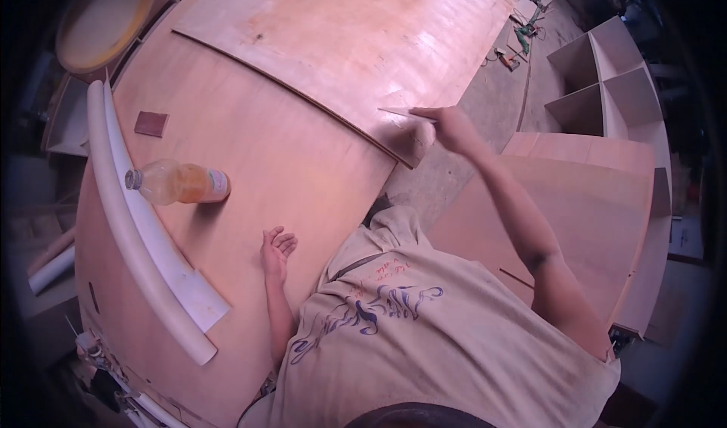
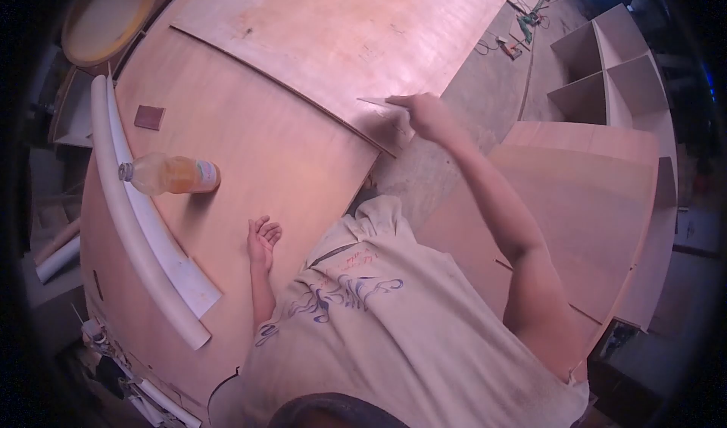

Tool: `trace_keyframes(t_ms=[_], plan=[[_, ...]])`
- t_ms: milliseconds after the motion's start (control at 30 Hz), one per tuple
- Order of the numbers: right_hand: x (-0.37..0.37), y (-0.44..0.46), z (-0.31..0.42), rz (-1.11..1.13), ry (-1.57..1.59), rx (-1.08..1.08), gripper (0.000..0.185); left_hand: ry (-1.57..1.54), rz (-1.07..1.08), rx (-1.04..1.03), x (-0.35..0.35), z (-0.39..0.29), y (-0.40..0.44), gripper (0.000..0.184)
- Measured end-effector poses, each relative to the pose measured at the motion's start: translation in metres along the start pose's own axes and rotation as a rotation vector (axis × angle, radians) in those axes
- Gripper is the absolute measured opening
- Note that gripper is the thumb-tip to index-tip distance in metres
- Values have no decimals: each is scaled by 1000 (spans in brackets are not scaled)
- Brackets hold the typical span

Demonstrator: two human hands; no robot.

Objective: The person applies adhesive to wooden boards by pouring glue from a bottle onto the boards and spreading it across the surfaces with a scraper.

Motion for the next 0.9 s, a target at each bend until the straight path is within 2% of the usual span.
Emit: trace_keyframes(t_ms=[33,100,200,233,333,433,467,567,667,767,800,900], plan=[[-28,3,-2,-252,-58,158,38,1,4,2,1,1,2,50],[-64,-1,2,97,-333,207,36,36,-6,0,7,-5,0,48],[-22,28,16,304,-395,157,39,58,-27,-30,-1,1,-3,45],[-8,35,23,89,-316,197,37,48,-30,-53,-2,2,-3,43],[-51,70,-11,185,-274,173,51,64,-35,-102,1,6,-5,41],[-82,47,-12,199,-237,242,53,76,-65,-113,-1,3,-12,41],[-74,33,5,331,-229,128,52,73,-73,-113,-5,0,-11,41],[-80,0,21,340,-144,147,52,301,-208,-228,-15,-16,-3,37],[-68,-20,44,502,-111,88,39,549,-309,-687,-42,-44,19,33],[-24,-34,73,621,400,-111,29,933,-270,-957,-77,-71,54,38],[-27,-27,62,470,555,-40,30,976,-236,-967,-88,-78,70,40],[-4,12,58,136,673,-158,27,1148,-172,-1026,-115,-90,101,46]])
Point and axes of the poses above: each hand's wrist, its own y-axis towards the middle knuckle, its own x-axis out of the back of the hand, z = x × y, the point moved 4 cm from there along y, towards the middle knuckle, and after that the axes turned 7 degrees about -y, right-handed, at the moved point
